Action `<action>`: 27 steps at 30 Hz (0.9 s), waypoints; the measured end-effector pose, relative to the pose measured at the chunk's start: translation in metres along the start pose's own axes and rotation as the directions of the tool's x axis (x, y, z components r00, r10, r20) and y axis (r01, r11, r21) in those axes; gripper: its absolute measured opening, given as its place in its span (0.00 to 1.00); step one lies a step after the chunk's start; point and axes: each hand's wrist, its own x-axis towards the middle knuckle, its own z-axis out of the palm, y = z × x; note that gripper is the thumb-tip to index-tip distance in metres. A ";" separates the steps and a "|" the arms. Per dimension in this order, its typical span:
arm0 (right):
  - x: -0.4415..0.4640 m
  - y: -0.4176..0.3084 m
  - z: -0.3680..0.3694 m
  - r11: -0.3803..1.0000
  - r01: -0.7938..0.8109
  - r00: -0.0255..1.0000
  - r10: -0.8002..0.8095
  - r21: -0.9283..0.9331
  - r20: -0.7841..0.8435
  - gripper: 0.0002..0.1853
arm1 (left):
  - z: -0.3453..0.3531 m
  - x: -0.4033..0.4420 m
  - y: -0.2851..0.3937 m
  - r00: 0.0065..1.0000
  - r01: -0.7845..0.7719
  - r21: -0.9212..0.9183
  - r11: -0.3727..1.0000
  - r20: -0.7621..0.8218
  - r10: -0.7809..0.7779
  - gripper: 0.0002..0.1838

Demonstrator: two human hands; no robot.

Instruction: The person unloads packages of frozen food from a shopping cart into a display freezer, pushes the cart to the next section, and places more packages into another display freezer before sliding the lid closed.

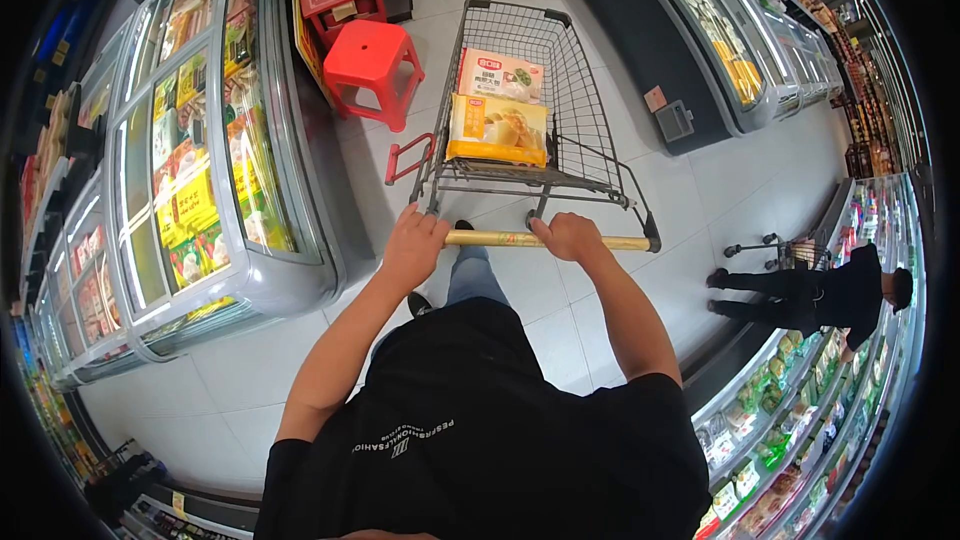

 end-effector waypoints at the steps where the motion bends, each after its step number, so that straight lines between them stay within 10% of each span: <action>1: -0.008 -0.001 0.009 1.000 -0.003 1.000 0.003 0.004 0.000 0.43 | 0.000 -0.010 0.003 1.000 -0.007 0.005 1.000 0.010 0.007 0.03; 27: -0.173 0.017 0.164 1.000 -0.013 0.996 0.011 0.019 0.084 0.44 | 0.013 -0.188 0.137 0.996 0.066 -0.044 0.997 0.055 -0.063 0.07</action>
